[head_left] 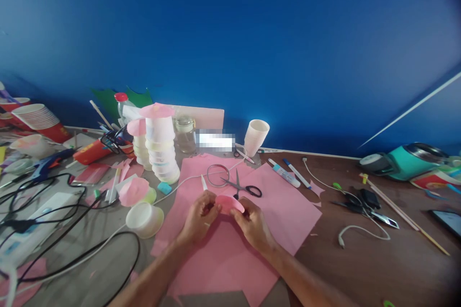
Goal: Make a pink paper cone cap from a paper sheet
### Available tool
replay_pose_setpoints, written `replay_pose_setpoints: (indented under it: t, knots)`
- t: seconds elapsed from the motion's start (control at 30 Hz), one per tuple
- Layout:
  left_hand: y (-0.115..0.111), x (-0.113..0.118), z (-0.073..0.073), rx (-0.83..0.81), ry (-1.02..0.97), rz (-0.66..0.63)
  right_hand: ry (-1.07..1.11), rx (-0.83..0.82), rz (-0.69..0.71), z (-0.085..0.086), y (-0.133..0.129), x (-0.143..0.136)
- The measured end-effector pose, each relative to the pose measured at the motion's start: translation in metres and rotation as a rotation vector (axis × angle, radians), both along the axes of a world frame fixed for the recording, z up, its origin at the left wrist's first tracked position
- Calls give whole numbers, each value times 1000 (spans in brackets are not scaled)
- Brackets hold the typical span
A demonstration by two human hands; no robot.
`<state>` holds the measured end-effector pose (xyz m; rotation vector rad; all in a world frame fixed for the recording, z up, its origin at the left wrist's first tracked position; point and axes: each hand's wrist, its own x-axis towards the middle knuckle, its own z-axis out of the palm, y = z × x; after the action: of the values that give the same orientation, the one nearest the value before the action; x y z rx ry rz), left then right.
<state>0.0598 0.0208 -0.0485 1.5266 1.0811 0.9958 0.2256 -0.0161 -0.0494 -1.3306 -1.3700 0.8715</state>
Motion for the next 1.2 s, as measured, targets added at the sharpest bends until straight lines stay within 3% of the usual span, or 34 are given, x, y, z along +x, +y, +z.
replay_pose_setpoints:
  t: [0.53, 0.83, 0.97, 1.07, 1.2]
  knots:
    - [-2, 2, -4, 125, 1, 42, -3, -79, 57, -1, -1, 0]
    - [-9, 3, 3, 93, 14, -64, 141, -164, -45, 2, -3, -4]
    - [-12, 7, 3, 127, 45, -45, 168, -141, 41, 2, -5, -6]
    - [-11, 7, -1, 246, 97, 22, 181, -40, 82, 5, -8, -4]
    - [-5, -5, -5, 616, 221, 113, 342, 36, 90, 5, -11, 2]
